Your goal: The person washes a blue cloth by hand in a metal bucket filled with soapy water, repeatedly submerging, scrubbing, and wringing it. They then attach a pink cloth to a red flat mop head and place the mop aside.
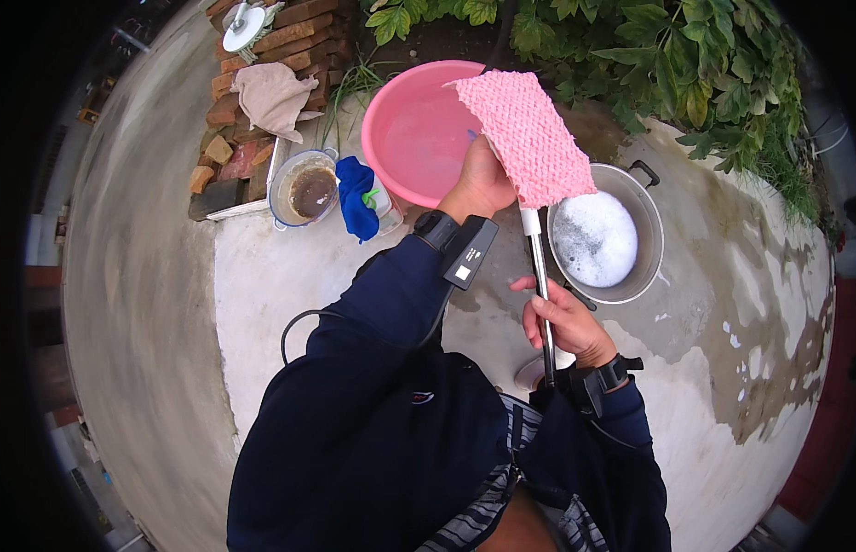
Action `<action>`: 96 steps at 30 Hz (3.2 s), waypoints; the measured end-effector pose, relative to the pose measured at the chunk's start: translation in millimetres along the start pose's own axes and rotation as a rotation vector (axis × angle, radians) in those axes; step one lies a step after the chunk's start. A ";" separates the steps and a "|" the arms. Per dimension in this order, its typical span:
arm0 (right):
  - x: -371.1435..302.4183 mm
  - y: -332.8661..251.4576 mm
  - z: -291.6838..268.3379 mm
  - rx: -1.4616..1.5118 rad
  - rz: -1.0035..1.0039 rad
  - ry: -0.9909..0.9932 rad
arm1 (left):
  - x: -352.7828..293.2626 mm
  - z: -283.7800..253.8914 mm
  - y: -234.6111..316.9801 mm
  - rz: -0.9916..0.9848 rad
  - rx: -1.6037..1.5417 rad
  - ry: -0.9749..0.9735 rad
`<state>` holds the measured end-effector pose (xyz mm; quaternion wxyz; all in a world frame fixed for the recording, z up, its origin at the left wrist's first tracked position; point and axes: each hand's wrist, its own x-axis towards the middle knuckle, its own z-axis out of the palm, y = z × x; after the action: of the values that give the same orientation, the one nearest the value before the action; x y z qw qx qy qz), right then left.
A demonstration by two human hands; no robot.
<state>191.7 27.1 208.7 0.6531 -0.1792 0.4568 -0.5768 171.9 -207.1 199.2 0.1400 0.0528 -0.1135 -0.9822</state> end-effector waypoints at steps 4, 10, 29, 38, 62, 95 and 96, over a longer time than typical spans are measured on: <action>12.2 5.2 -1.6 0.153 -0.008 0.092 | -11.5 -9.3 30.9 -0.010 0.375 0.404; 14.9 -7.2 -17.2 0.051 -0.050 0.299 | -46.2 -35.9 143.3 0.326 0.904 0.870; 22.5 -4.8 -18.7 -0.049 0.011 0.321 | -103.4 -66.5 217.8 0.441 0.891 0.658; 18.4 -17.5 -28.2 0.030 0.013 0.323 | -53.0 -26.2 69.9 0.035 0.307 0.391; 56.6 -40.3 -144.5 0.387 0.240 0.340 | 53.6 -101.9 -52.0 -0.420 0.315 0.591; 1.8 -392.9 193.9 -0.728 -0.033 -0.043 | -355.7 397.8 312.4 0.922 0.375 0.601; 11.0 -395.6 209.2 -0.761 -0.024 -0.054 | -375.7 398.4 310.5 0.934 0.372 0.610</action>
<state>125.5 -151.2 613.9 0.5448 -0.4294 0.6189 -0.3684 558.4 -306.7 686.0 0.5727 0.3012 -0.2497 -0.7204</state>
